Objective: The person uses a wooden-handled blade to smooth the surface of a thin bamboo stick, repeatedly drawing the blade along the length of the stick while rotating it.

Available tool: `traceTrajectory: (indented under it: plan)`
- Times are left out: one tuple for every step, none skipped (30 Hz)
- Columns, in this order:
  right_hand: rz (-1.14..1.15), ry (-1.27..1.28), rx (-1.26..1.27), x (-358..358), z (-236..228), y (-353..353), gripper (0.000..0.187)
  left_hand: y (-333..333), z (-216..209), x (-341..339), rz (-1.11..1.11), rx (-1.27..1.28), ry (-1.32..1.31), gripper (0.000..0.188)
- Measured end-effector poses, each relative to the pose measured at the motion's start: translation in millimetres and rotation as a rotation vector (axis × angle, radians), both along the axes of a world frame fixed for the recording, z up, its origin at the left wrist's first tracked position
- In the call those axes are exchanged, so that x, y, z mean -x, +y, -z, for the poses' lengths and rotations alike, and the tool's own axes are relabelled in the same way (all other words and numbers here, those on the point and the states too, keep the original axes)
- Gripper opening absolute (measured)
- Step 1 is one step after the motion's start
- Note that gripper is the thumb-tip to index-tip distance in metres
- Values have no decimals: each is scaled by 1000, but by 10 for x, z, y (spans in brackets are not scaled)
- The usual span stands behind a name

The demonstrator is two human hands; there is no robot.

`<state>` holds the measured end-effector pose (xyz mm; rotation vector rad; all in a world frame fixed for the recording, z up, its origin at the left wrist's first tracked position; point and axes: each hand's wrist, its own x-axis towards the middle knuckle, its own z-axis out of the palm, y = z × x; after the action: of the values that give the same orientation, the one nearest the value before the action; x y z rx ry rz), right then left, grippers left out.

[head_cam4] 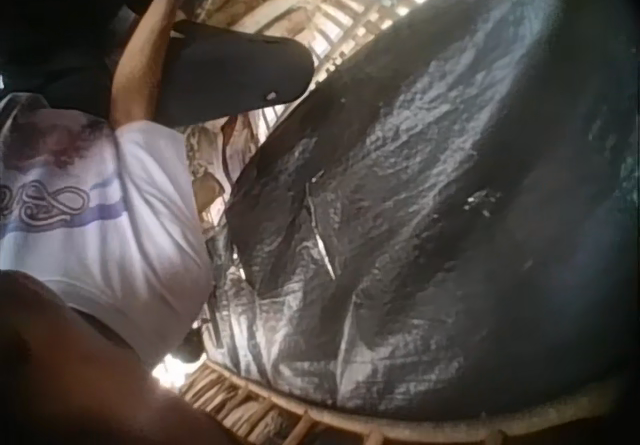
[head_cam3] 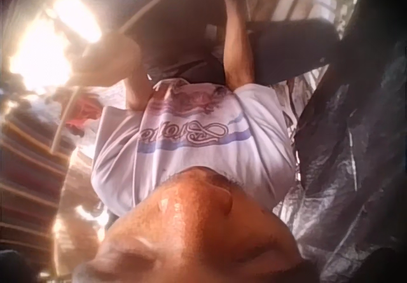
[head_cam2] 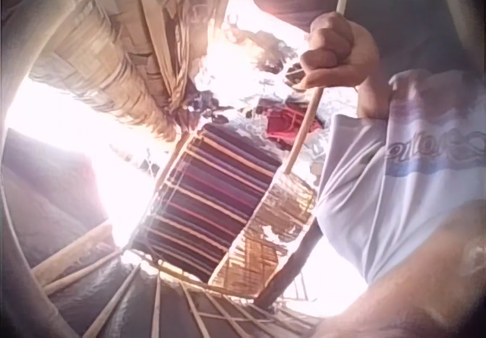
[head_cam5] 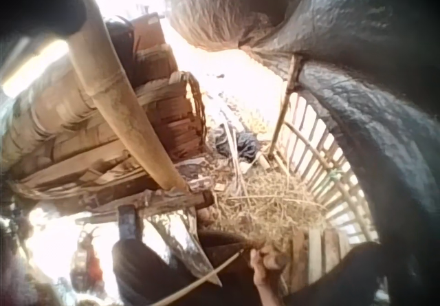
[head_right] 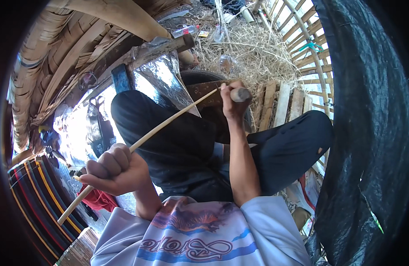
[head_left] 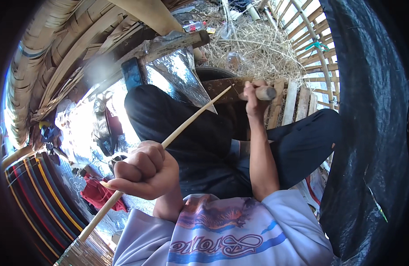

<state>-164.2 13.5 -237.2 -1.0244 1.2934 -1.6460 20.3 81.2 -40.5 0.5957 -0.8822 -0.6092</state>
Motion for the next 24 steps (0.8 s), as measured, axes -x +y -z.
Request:
traceTrajectory:
  plan:
    - [-3,-126,-43,28,-35,23,15,-9,-17,30,12,-3,-9,46]
    - [-4,-127,-46,-23,-5,7,15,-20,-20,39,24,-6,-18,46]
    - [-13,39,27,-56,33,-30,17,-59,19,18,39,41,10,46]
    - [-21,206,99,-61,71,-41,19,-37,19,24,43,42,13,46]
    - [-50,295,111,-36,101,5,20,-1,11,35,34,28,13,46]
    - [-53,294,117,-34,92,1,20,13,4,27,18,18,8,46]
    - [-18,123,49,-21,81,-9,20,-13,9,32,31,18,-16,46]
    - [16,-48,-21,0,77,-29,20,-38,5,55,27,24,-18,46]
    - [40,-22,6,44,62,22,20,-18,-19,89,37,22,-20,46]
    - [43,-22,-1,28,67,55,20,-1,-37,103,49,21,-21,46]
    - [9,67,3,-1,76,71,21,15,-7,38,48,41,19,46]
    - [-25,159,21,8,78,-10,21,1,9,35,51,49,22,46]
    - [2,173,31,32,117,-61,21,5,14,41,25,34,17,46]
    - [7,176,40,57,182,-71,21,0,16,55,0,20,12,47]
    - [38,165,57,25,156,2,21,37,-19,71,77,36,19,46]
    - [70,155,75,5,130,59,21,54,-27,69,77,31,17,46]
    - [22,298,106,23,123,-35,21,60,-29,66,43,30,36,46]
    - [26,299,111,10,132,-52,21,22,-7,69,12,40,57,46]
    - [-5,183,38,-1,141,-52,21,52,3,33,9,11,35,46]
    - [-37,67,-35,-3,149,-50,21,31,10,40,12,15,35,46]
    - [1,118,26,2,136,-56,21,22,15,39,5,8,24,46]
    - [17,78,5,-11,44,-28,21,34,23,22,1,-8,15,46]
    - [8,41,1,-25,-50,-5,20,39,31,-4,-4,-13,12,46]
    - [1,7,-4,-22,-159,4,20,40,28,-8,1,-3,36,46]
